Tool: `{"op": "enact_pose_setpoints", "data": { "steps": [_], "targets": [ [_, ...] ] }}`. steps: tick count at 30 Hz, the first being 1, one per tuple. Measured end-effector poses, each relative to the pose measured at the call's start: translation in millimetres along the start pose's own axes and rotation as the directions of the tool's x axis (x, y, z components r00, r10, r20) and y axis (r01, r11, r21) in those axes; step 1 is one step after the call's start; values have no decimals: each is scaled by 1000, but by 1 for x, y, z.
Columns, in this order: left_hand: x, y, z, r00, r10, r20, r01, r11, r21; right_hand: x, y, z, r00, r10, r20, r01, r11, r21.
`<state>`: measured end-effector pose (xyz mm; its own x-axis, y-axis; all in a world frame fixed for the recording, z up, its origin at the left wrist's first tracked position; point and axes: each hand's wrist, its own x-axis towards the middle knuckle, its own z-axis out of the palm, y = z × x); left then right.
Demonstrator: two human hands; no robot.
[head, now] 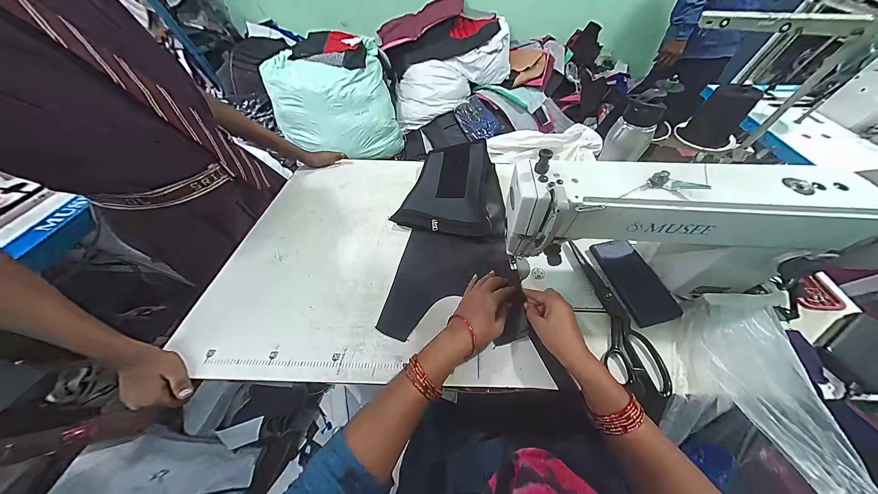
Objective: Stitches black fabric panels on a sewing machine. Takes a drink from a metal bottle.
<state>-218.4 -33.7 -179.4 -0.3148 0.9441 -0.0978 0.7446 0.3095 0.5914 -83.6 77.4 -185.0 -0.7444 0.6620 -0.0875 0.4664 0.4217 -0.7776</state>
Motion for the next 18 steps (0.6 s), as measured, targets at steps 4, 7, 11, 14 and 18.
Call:
{"op": "enact_pose_setpoints", "data": {
  "steps": [4, 7, 11, 14, 18],
  "targets": [
    [-17, 7, 14, 999, 23, -25, -23, 1000, -18, -3, 4, -6, 995, 1, 100, -9, 997, 78],
    [-21, 9, 18, 999, 47, -10, -47, 999, 23, -4, 6, -7, 990, -21, 136, 4, 993, 118],
    [-22, 7, 17, 997, 71, -6, -71, 997, 36, -8, 4, -10, 984, -28, 177, 4, 991, 133],
    [-21, 6, 14, 996, 83, 26, -85, 994, 63, -12, -1, -12, 979, -30, 200, 21, 999, 46],
    [-22, 1, 16, 985, 173, 5, -173, 983, 68, -21, -17, -12, 976, -30, 217, 72, 980, -186]
  ]
}}
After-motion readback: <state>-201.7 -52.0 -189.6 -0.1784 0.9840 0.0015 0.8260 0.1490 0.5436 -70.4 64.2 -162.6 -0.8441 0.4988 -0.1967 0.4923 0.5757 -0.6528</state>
